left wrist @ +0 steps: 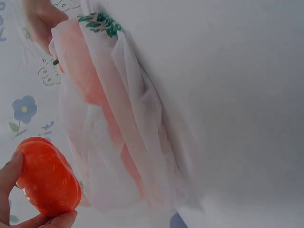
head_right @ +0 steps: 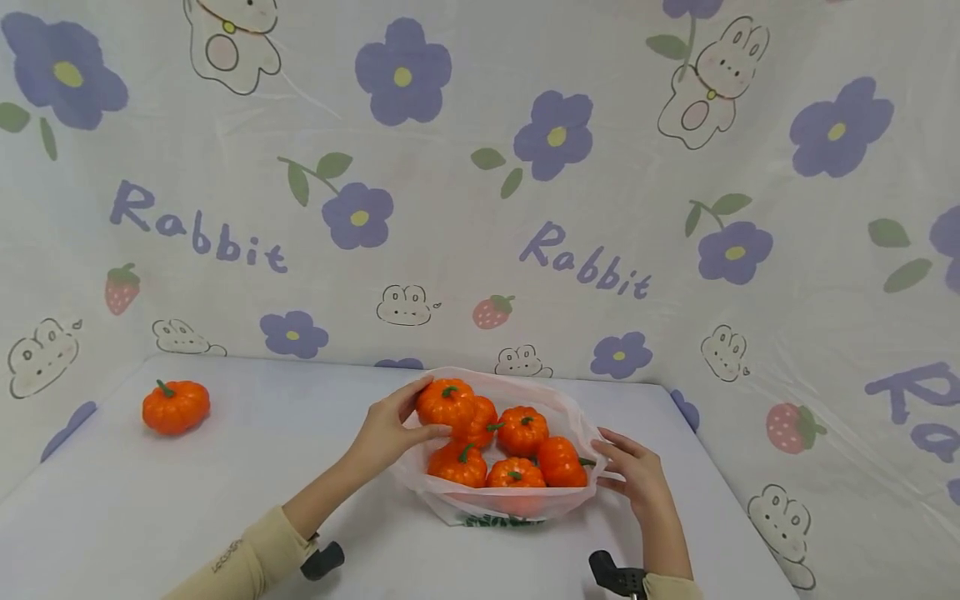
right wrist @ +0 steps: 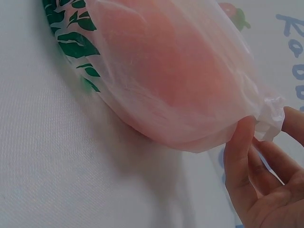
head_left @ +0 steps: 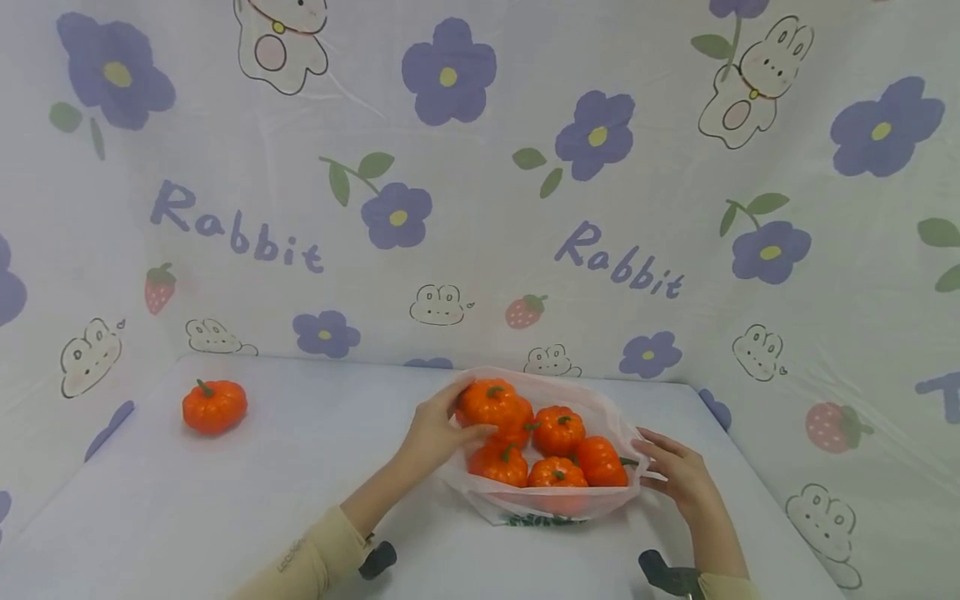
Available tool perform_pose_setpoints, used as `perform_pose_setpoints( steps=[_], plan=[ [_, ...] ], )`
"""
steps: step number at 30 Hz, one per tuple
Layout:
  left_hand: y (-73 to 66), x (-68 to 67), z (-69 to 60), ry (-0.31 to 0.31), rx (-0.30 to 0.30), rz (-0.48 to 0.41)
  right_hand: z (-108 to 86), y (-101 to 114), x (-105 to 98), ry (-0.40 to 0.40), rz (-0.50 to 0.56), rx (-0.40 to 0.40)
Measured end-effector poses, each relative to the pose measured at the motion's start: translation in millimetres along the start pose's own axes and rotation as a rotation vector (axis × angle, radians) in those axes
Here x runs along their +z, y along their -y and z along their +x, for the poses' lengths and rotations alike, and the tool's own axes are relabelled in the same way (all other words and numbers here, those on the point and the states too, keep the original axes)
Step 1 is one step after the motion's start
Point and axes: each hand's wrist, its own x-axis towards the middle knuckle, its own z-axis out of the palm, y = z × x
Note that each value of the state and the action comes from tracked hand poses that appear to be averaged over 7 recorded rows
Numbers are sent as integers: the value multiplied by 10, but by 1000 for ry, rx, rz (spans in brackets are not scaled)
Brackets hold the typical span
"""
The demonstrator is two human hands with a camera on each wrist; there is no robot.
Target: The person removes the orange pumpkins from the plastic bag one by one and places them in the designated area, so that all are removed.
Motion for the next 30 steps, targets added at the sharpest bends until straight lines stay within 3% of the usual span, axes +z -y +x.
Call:
perform_pose_setpoints(
  steps=[6,20,30],
  plan=[
    [54,-205,-15,-50,1,17,5,-14,-13,-4,6,2],
    [206,-648,-77,-100,-37,113,32,-32,-39,-19,1,14],
    [374,-944,-152,-136,-102,191,35,-35,-50,-12,-13,19]
  ],
)
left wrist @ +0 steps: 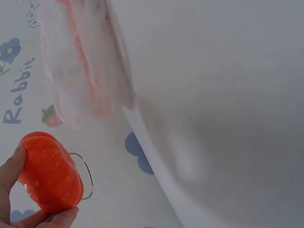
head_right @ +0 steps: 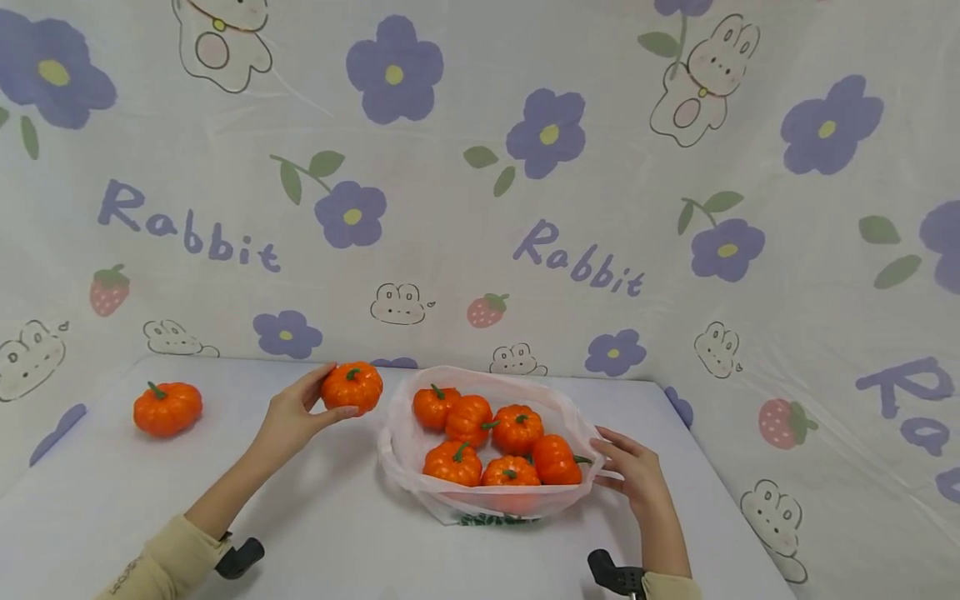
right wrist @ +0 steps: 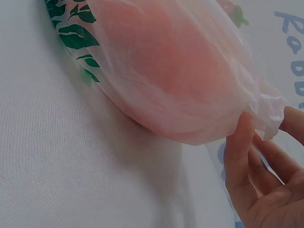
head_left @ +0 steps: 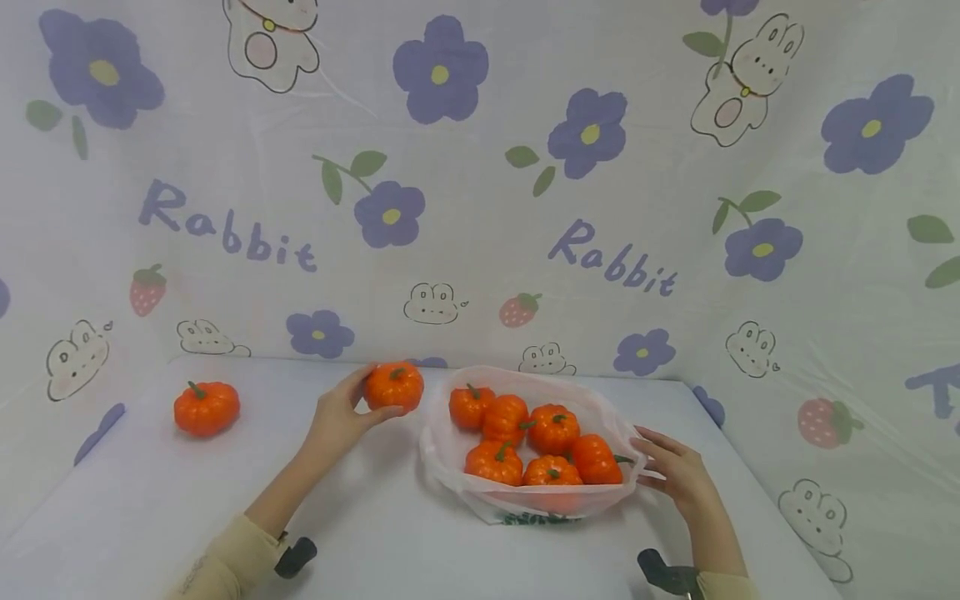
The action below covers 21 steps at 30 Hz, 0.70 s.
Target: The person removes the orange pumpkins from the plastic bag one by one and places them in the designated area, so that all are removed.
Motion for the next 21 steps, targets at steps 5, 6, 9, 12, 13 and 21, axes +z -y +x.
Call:
perform_pose_setpoints(
  steps=[5,6,9,12,13,21],
  plan=[
    [118,-118,-7,-33,11,33,-14,11,10,4,-2,-8],
    [143,-143,-8,-37,8,42,-16,12,14,3,-2,-6],
    [217,-225,-12,-46,-2,69,-18,22,18,1,3,-3],
    [284,-314,-15,-45,-25,83,-19,32,12,2,-3,2],
    [306,-342,-15,-45,-32,91,-17,35,7,3,-6,1],
    [531,-544,-6,-47,-98,125,-23,35,-17,-4,-14,1]
  ],
)
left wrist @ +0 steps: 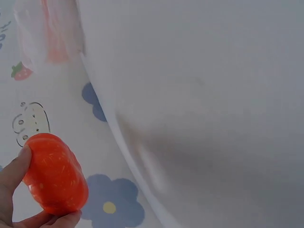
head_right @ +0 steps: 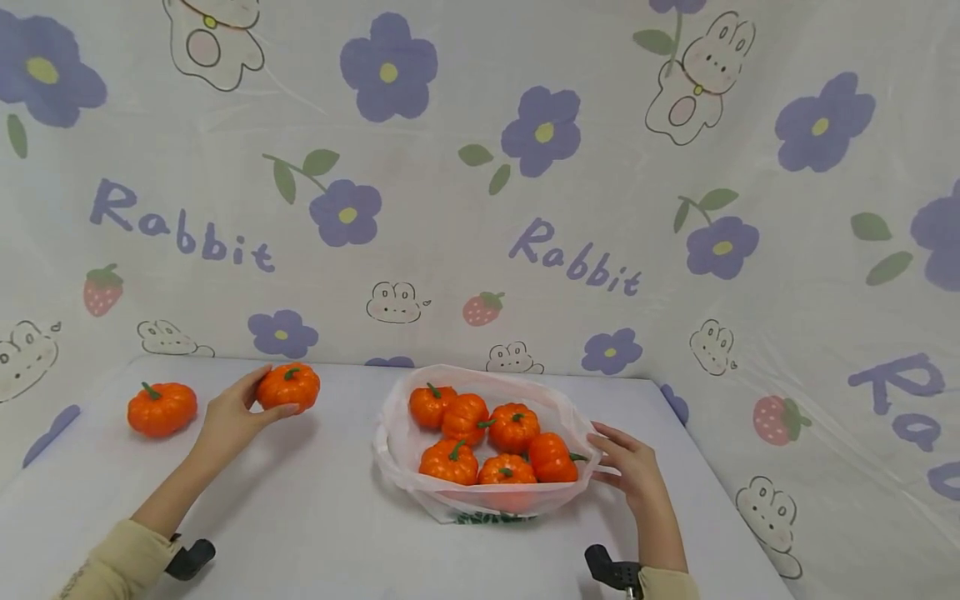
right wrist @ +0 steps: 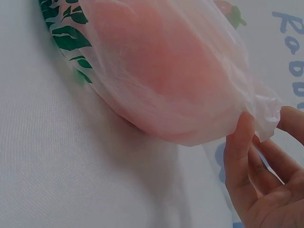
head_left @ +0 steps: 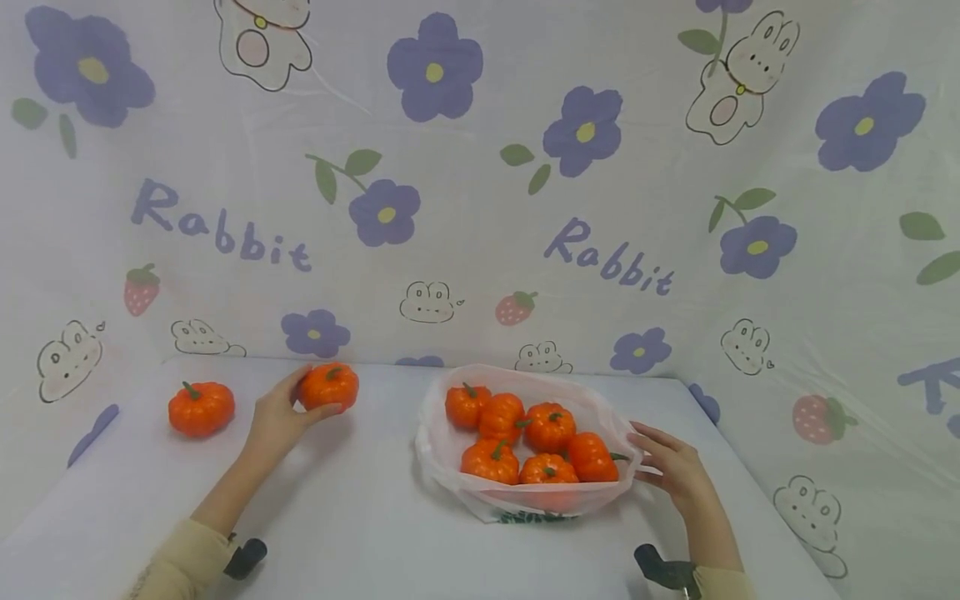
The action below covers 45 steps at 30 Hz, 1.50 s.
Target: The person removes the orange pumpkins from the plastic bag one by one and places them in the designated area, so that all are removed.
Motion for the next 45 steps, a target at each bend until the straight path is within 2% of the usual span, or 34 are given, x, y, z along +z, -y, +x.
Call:
perform_pose_setpoints(
  steps=[6,16,19,24,29,36,45],
  plan=[
    [181,-99,3,-23,-42,37,-14,2,5,2,0,-8],
    [284,-269,8,-60,-151,70,-11,-19,4,6,-3,-17],
    [342,-300,15,-73,-167,76,-10,-23,0,9,-4,-22],
    [413,-320,29,-97,-161,119,-16,-20,-4,10,0,-19],
    [449,-337,30,-81,-153,138,-22,-19,-3,10,7,-20],
    [502,-333,28,-84,-112,194,-22,-33,-3,2,34,-29],
    [468,-328,28,-51,-121,212,-35,-36,-1,0,34,-25]
  ],
)
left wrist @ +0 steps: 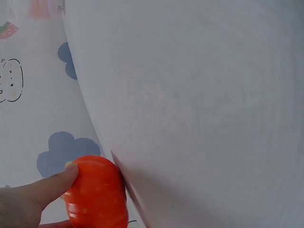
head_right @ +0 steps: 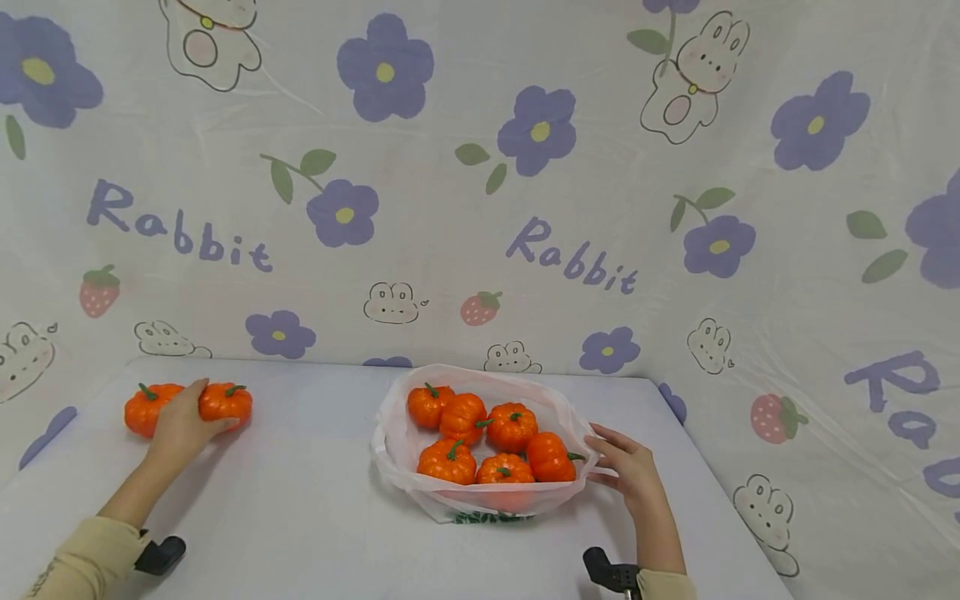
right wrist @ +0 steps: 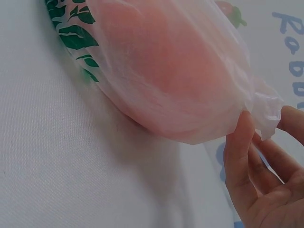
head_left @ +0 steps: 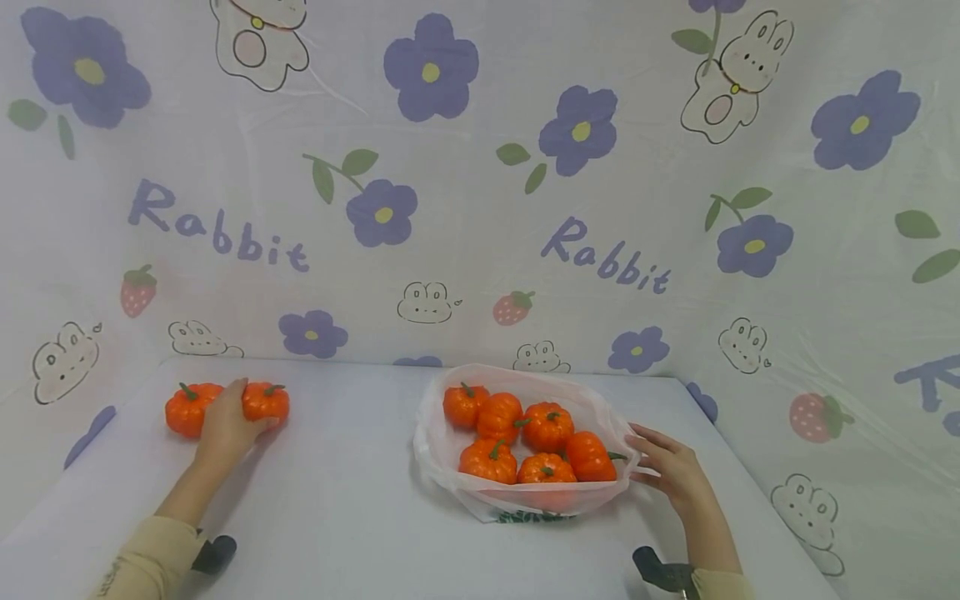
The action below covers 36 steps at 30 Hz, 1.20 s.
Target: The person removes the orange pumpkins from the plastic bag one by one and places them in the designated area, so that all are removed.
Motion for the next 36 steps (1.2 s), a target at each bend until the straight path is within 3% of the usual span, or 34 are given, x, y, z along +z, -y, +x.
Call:
perform_pose_setpoints(
  steps=[9,20,30,36],
  plan=[
    [-34,-5,-3,12,-23,-16,0,-19,-3,0,7,2],
    [-26,-23,-2,7,6,-17,-4,-26,20,-3,4,14],
    [-243,78,-4,-28,109,2,17,-36,29,-5,7,14],
    [-470,164,-63,-2,173,-11,26,-20,16,-5,28,-1]
  ],
)
